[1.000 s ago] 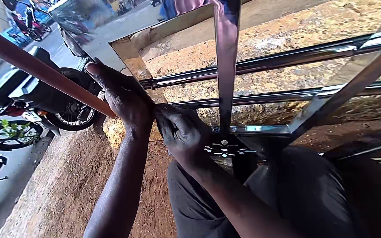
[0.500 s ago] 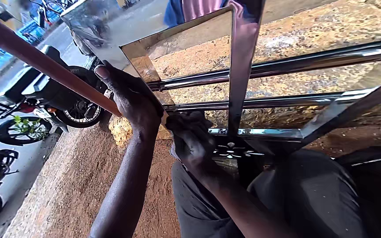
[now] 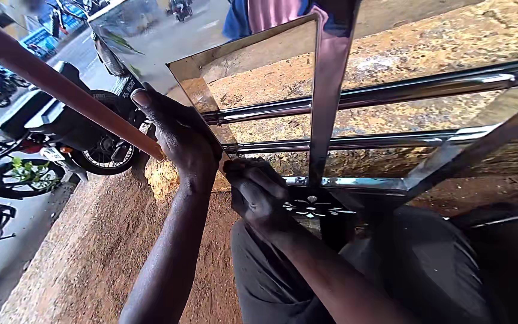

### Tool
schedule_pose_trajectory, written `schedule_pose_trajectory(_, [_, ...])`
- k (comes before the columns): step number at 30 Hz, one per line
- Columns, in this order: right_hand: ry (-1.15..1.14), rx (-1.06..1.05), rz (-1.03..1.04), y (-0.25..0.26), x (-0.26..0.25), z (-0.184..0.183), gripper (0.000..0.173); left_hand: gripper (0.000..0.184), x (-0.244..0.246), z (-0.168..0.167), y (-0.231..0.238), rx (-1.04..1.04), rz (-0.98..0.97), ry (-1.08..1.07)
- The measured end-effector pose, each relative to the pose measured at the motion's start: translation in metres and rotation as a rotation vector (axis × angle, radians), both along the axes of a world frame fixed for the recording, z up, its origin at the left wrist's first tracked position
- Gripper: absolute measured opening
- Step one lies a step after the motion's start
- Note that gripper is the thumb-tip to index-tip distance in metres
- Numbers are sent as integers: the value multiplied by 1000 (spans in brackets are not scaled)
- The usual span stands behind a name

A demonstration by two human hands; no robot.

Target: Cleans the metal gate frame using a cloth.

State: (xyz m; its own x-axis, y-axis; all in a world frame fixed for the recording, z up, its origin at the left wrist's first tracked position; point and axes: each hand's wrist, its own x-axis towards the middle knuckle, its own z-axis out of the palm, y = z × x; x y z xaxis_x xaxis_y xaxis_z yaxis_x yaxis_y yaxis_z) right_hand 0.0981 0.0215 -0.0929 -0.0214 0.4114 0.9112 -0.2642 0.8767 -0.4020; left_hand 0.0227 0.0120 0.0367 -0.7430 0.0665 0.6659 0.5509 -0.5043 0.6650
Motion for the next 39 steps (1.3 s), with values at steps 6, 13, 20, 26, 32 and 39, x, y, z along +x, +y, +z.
schedule_pose_trajectory(6, [8,-38,13,-3,0,-13,6,41,-2,-1,-2,-1,-20,12])
schedule_pose_trajectory(13, [41,15,12,5,-2,30,8,40,0,0,-2,-23,-8,30])
schedule_pose_trajectory(20, [-130,-110,13,-3,10,-25,11,49,-3,-1,0,-11,-92,-53])
schedule_pose_trajectory(26, [10,-65,-72,-1,1,37,10,41,-1,-4,-2,3,-7,28])
schedule_pose_trajectory(32, [-393,-182,95,14,47,28,21,52,-3,-7,-4,15,-170,15])
schedule_pose_trajectory(39, [-338,202,-240,31,62,75,12,47,-11,-11,-2,13,-147,0])
